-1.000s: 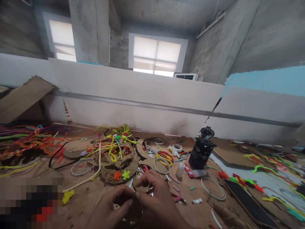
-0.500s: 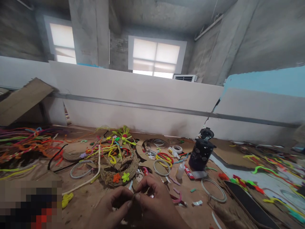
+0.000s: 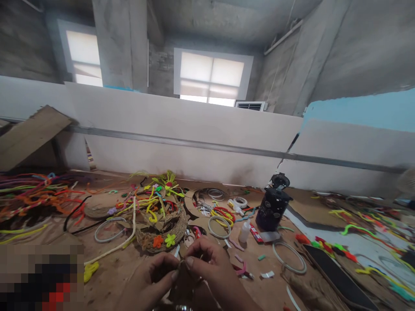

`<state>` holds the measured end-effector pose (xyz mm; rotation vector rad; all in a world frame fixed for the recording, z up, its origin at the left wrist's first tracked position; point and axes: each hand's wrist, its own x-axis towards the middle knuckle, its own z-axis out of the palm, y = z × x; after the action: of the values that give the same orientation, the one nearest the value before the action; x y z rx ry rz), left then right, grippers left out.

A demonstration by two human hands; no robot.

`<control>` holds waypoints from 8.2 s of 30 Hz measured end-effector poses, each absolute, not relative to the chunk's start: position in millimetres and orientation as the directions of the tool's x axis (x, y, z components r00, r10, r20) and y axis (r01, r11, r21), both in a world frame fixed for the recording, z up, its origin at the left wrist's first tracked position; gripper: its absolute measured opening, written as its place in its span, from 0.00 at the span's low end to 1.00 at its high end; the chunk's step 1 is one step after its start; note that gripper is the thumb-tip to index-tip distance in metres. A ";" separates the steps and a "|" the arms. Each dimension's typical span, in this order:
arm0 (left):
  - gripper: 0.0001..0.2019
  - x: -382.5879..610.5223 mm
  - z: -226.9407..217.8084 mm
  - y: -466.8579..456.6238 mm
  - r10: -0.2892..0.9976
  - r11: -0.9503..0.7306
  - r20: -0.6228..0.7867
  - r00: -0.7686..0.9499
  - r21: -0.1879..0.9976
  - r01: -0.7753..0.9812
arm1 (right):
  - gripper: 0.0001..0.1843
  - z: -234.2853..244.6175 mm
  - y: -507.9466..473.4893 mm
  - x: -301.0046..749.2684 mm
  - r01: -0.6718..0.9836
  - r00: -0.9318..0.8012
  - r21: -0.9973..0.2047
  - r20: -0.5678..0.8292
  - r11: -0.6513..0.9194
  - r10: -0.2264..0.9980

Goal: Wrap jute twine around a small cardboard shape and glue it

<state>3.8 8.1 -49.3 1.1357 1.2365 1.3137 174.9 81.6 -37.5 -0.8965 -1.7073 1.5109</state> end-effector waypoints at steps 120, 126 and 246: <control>0.10 -8.9 -62.7 20.5 0.957 -0.009 -0.025 -0.288 0.993 -0.114 | 0.05 -19.9 66.5 176.6 0.493 -0.491 -0.788 0.099 0.370 0.866; 0.12 -6.6 -61.0 19.8 0.969 -0.015 -0.017 -0.248 0.992 -0.124 | 0.05 -29.7 70.7 178.8 0.384 -0.492 -0.851 0.141 0.360 0.859; 0.19 13.3 -57.9 6.0 0.983 0.105 -0.134 -0.123 0.970 -0.221 | 0.04 -31.0 63.1 174.3 0.404 -0.499 -0.798 0.216 0.446 0.839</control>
<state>13.3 6.0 -57.9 0.8939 1.2000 1.3120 174.3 63.1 -31.0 -1.0367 -2.0907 0.9252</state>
